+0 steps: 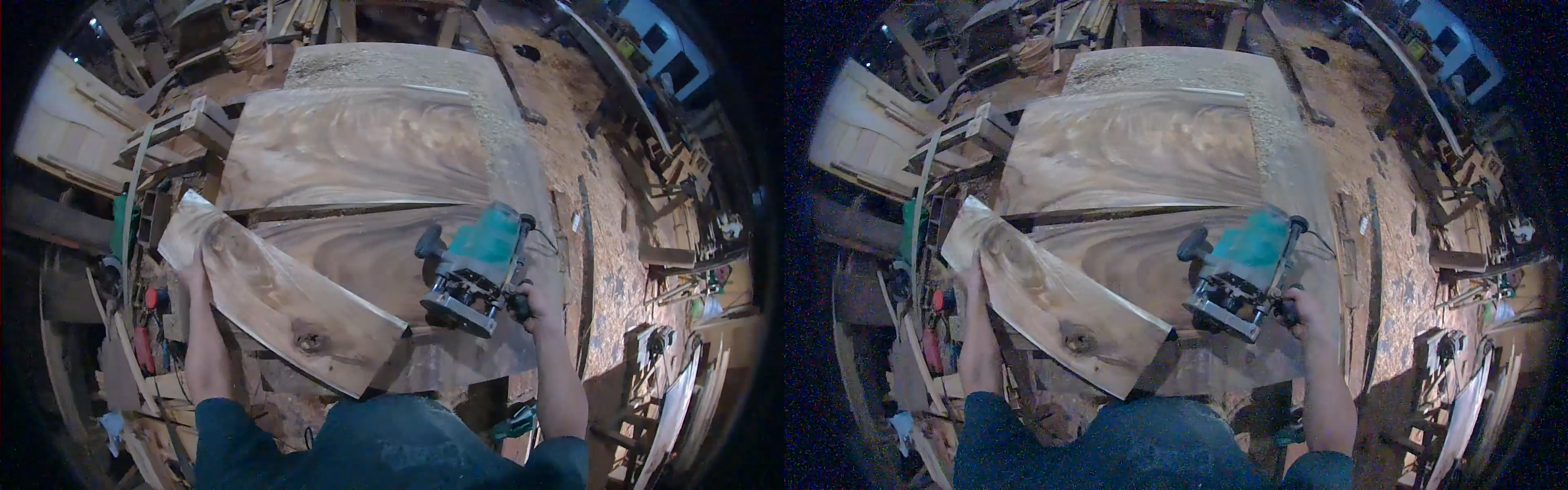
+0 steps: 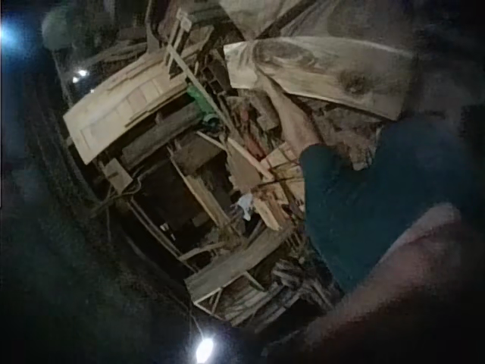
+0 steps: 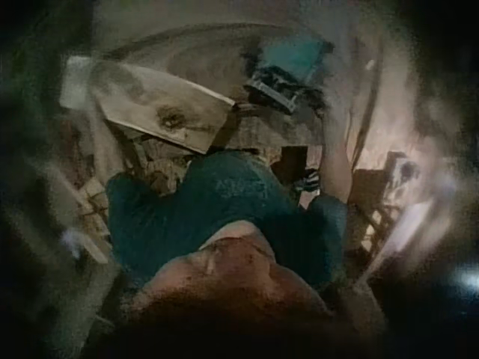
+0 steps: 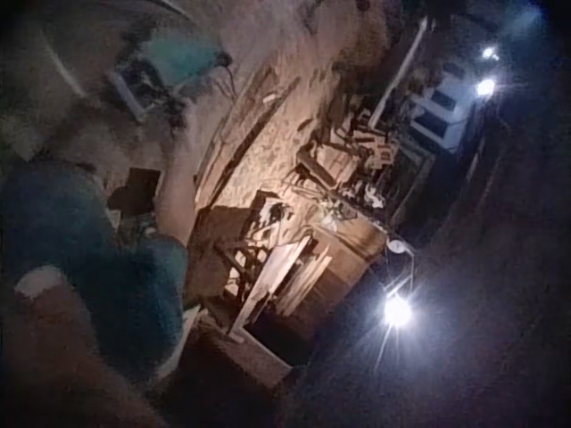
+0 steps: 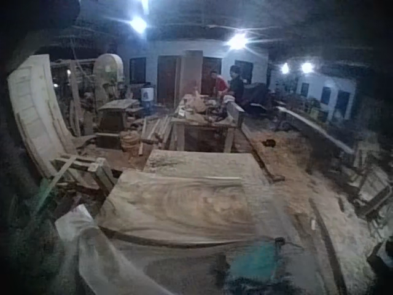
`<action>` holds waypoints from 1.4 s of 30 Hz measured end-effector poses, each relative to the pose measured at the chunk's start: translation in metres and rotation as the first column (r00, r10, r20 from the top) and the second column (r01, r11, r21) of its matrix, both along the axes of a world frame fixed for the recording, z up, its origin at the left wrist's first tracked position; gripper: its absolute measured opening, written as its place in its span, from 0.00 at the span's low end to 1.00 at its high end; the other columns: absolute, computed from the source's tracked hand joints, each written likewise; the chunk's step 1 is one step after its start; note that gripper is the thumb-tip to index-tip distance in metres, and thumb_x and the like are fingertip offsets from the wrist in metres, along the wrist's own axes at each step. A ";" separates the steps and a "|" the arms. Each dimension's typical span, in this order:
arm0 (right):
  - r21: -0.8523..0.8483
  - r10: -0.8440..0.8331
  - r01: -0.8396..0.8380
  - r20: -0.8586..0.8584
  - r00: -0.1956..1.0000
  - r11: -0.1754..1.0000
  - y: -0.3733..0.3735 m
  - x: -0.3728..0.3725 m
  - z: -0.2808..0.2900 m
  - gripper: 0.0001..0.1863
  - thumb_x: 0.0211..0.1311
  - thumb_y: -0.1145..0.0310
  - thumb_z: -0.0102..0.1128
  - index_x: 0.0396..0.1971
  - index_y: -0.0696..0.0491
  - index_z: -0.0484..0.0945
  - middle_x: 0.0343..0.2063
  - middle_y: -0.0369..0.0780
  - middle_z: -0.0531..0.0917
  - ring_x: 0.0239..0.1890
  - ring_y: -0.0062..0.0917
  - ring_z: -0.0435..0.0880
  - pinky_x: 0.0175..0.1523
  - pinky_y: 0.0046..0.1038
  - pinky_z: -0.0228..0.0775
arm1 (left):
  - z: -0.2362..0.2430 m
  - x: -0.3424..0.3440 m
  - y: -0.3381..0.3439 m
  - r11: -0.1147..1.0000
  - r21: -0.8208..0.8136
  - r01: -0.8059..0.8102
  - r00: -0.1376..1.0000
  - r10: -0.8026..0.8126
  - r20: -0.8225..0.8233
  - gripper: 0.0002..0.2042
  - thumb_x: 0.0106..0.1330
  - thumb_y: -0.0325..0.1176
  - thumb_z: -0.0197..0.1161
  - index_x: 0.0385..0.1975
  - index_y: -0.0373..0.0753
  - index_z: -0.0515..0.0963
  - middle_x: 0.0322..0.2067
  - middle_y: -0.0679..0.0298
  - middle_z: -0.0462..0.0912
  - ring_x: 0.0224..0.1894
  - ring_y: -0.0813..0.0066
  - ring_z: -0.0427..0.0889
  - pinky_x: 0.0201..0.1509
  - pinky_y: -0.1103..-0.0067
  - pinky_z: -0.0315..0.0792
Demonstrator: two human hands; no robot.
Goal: The person uses a power router to carve a groove into a piece of wood, periodically stopping to clear wood chips and check the alignment of the cut.
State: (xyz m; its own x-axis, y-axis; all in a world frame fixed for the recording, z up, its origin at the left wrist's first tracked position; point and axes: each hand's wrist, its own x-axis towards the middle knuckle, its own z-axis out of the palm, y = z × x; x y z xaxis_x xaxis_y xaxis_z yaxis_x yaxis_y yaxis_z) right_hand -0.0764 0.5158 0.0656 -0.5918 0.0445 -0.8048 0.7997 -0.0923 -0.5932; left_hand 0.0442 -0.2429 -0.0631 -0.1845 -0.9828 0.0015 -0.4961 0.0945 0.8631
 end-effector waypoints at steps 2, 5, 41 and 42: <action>0.035 -0.074 0.073 0.020 0.997 0.997 0.004 0.003 0.003 0.13 0.58 0.62 0.55 0.36 0.56 0.72 0.24 0.42 0.78 0.18 0.29 0.77 0.19 0.26 0.70 | 0.026 0.001 0.024 0.990 0.024 0.141 0.972 -0.133 -0.196 0.34 0.60 0.42 0.70 0.61 0.29 0.65 0.56 0.48 0.74 0.58 0.57 0.74 0.62 0.68 0.69; 0.125 -0.006 0.005 0.006 1.000 0.992 0.018 0.006 -0.010 0.12 0.58 0.63 0.54 0.37 0.56 0.72 0.24 0.42 0.79 0.19 0.29 0.78 0.19 0.27 0.72 | 0.062 -0.001 0.050 0.963 0.016 0.268 0.892 -0.242 -0.381 0.36 0.60 0.40 0.70 0.63 0.28 0.62 0.57 0.49 0.74 0.57 0.58 0.75 0.62 0.68 0.70; 0.065 -0.048 0.056 -0.107 0.993 0.996 0.038 0.014 -0.053 0.09 0.56 0.69 0.54 0.36 0.55 0.75 0.25 0.39 0.79 0.21 0.26 0.79 0.23 0.30 0.73 | 0.100 -0.253 0.223 0.192 -0.710 0.677 0.652 -0.605 0.457 0.20 0.70 0.46 0.51 0.36 0.33 0.81 0.29 0.52 0.84 0.34 0.64 0.83 0.39 0.68 0.74; 0.041 -0.073 0.080 -0.143 0.987 0.996 0.029 0.014 -0.048 0.09 0.56 0.69 0.54 0.36 0.55 0.75 0.25 0.39 0.79 0.22 0.26 0.79 0.23 0.30 0.73 | 0.114 -0.243 0.262 0.355 -0.440 0.825 0.518 -0.788 0.333 0.18 0.68 0.43 0.51 0.37 0.34 0.81 0.29 0.53 0.83 0.34 0.64 0.82 0.38 0.67 0.74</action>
State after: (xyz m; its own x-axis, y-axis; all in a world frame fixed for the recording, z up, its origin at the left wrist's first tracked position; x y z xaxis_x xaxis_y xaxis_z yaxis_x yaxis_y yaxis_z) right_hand -0.0626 0.5450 0.0172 -0.6925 0.1296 -0.7097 0.6996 -0.1197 -0.7045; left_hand -0.1988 0.0194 0.0509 -0.9056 -0.2031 0.3723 0.0183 0.8584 0.5127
